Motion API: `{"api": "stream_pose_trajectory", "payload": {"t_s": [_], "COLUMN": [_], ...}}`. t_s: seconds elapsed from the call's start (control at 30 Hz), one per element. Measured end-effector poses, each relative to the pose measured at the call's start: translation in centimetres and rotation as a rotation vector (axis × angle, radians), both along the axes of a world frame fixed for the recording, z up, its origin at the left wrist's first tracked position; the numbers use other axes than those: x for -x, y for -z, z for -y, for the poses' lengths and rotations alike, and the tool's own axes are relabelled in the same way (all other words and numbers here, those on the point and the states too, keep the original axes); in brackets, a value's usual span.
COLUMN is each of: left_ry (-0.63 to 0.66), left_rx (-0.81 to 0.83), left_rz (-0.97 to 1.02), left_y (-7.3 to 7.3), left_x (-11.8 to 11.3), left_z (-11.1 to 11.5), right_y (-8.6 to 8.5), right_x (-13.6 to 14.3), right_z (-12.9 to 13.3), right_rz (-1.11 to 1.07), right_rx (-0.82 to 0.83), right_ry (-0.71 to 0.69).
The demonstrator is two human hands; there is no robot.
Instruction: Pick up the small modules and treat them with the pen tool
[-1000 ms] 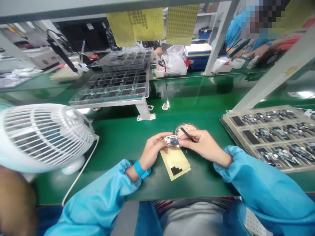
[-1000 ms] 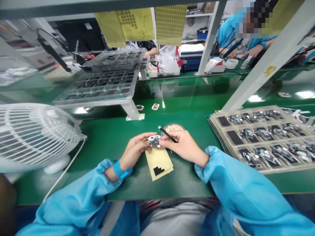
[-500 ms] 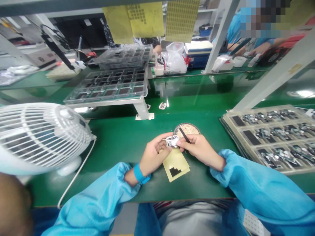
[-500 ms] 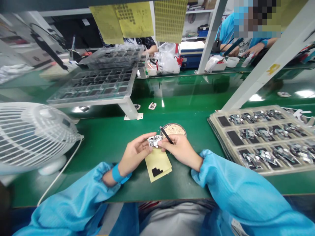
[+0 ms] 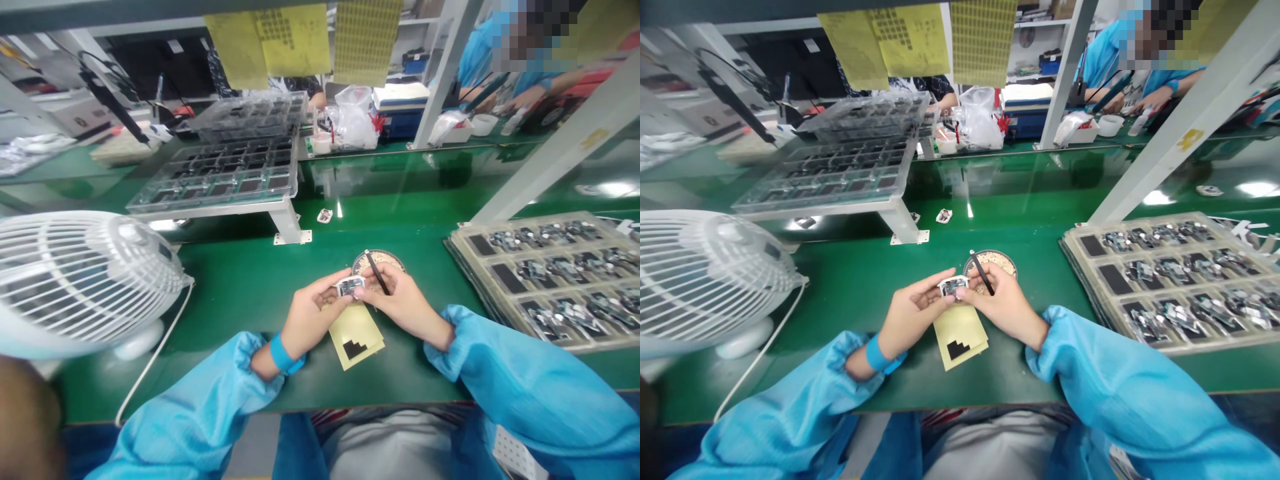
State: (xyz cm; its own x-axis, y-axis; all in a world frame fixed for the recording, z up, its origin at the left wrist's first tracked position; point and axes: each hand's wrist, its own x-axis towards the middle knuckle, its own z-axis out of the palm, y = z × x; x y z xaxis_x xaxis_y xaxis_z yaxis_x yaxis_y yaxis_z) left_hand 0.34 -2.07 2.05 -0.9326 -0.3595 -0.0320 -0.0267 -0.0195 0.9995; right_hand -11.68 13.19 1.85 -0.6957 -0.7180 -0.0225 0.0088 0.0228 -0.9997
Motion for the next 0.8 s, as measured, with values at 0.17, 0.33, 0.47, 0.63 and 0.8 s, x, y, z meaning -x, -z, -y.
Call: {"api": "stream_pose_trajectory", "payload": {"t_s": [0.17,0.33,0.47,0.63,0.8], "left_ry": [-0.01,-0.028,0.005,-0.011,-0.04], "left_rx": [-0.108,-0.067,0.068,0.104,0.276], "left_rz": [0.051,-0.05,-0.013,0.021,0.019], "left_y": [-0.3,0.0,0.1,0.0,-0.1], "left_x": [0.3,0.3,0.2,0.2,0.3], "left_z": [-0.4,-0.9,-1.3,-1.5,-1.0], "right_y": [0.5,0.0,-0.7,-0.5,-0.4], "right_x": [-0.6,-1.2,-1.3,-1.3,-0.2], "right_z": [0.6,0.9,0.8,1.1,0.7], "right_rz": [0.117,0.163,-0.007,-0.035,-0.328], "right_rx": [0.03,0.027,-0.073,-0.065,-0.104], "right_ry": [-0.013,-0.054,0.007,0.037,0.005]}}
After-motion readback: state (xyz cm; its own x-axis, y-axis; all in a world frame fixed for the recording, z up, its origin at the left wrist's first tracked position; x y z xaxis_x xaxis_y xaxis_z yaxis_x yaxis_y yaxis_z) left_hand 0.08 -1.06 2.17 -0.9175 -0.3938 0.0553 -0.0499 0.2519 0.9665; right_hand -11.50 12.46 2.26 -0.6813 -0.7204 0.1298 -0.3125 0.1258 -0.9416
